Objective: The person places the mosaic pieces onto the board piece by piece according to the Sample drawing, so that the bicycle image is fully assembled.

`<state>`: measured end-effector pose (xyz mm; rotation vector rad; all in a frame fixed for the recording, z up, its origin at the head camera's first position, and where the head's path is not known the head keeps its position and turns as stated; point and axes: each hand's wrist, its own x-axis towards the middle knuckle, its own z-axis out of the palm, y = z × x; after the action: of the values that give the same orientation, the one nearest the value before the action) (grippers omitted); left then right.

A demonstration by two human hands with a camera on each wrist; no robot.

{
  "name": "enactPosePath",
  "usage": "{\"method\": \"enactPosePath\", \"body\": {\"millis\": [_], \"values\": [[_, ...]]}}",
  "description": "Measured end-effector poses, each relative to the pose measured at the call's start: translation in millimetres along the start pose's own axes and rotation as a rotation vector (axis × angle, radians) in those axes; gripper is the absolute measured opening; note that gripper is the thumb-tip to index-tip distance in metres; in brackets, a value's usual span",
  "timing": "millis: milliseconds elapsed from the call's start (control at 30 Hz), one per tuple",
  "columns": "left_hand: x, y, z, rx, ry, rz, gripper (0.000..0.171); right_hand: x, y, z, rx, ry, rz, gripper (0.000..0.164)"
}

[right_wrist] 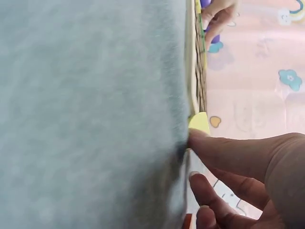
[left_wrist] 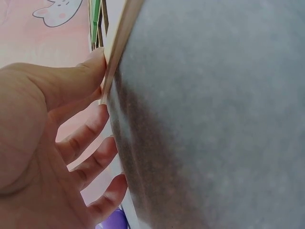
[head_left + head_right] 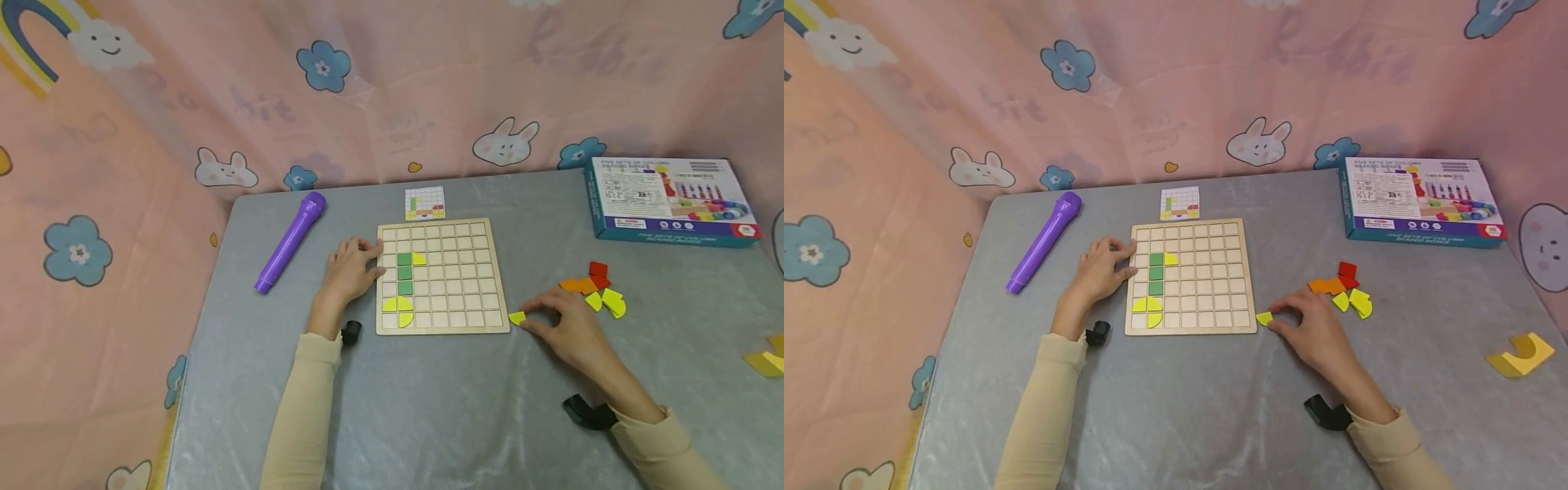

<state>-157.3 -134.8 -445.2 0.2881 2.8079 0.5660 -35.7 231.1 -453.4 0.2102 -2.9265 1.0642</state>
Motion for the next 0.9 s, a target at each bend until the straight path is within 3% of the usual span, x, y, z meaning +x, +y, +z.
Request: {"method": "enactPosePath", "body": {"millis": [267,433,700,900], "values": [[-0.3,0.3,-0.2,-0.002,0.006,0.0,0.059,9.3,-18.7,0.6,-0.002,-0.064,0.066,0.013],[-0.5,-0.8,0.8,-0.002,0.011,0.01,0.059,17.4,-35.5,9.4,0.079,-0.105,0.049,0.011],[-0.5,-1.7,2.1,-0.009,0.018,0.012,0.059,32.9,-66.1,46.3,0.166,-0.131,-0.083,0.013],[-0.7,-1.7,1.2,-0.011,0.019,0.009,0.059,44.1,-94.9,76.4,0.224,-0.194,-0.103,0.008]]}}
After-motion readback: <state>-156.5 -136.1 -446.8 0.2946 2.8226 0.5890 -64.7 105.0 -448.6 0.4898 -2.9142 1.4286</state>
